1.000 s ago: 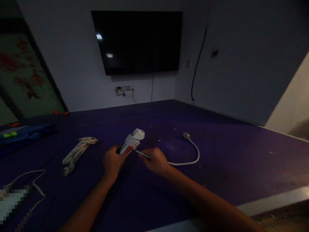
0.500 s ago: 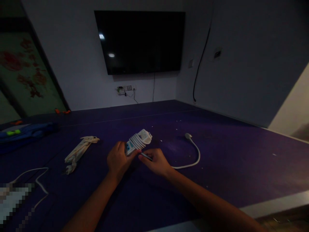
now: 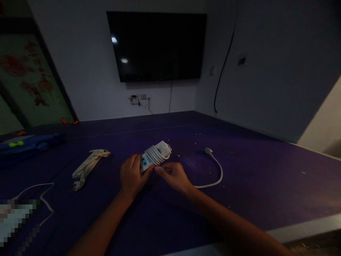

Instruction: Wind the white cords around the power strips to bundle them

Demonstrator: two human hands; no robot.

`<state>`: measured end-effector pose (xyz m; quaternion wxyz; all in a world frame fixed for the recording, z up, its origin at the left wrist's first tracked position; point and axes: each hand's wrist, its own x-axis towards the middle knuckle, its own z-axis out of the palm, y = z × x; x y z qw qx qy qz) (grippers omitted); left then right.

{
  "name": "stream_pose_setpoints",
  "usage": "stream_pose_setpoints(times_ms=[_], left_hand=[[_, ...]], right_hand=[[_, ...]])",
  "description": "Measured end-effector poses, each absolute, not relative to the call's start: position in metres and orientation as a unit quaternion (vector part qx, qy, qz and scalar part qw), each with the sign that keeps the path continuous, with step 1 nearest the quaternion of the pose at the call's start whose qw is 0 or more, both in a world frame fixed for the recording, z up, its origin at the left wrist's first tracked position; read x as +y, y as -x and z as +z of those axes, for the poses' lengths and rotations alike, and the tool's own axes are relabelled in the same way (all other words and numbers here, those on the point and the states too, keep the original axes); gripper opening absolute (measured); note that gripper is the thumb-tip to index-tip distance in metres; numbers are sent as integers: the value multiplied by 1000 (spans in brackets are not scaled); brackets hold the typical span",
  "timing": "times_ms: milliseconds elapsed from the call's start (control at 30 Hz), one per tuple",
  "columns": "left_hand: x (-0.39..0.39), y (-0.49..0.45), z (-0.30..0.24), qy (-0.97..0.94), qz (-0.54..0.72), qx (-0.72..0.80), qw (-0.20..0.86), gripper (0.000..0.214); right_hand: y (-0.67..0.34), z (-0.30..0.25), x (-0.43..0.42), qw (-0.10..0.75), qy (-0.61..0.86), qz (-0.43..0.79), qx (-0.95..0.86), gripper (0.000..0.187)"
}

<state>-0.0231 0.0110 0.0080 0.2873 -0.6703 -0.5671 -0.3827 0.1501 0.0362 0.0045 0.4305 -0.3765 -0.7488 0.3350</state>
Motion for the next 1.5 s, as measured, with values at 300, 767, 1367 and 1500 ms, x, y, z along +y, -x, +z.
stream_pose_setpoints(times_ms=[300,767,1367,1500], left_hand=[[1,6,10,655,-415,-541,327,48],[9,-2,17,475,-648,-505,-315,54],[5,-3,16,476,-610,-532,-344,52],[5,-1,17,468,-616,-547,-320,56]], right_hand=[[-150,0,42,482,386,390,-683,47],[-158,9,43,492,423,334,-684,52],[-156,8,44,459,409,334,-715,46],[-159,11,43,417,381,310,-765,27]])
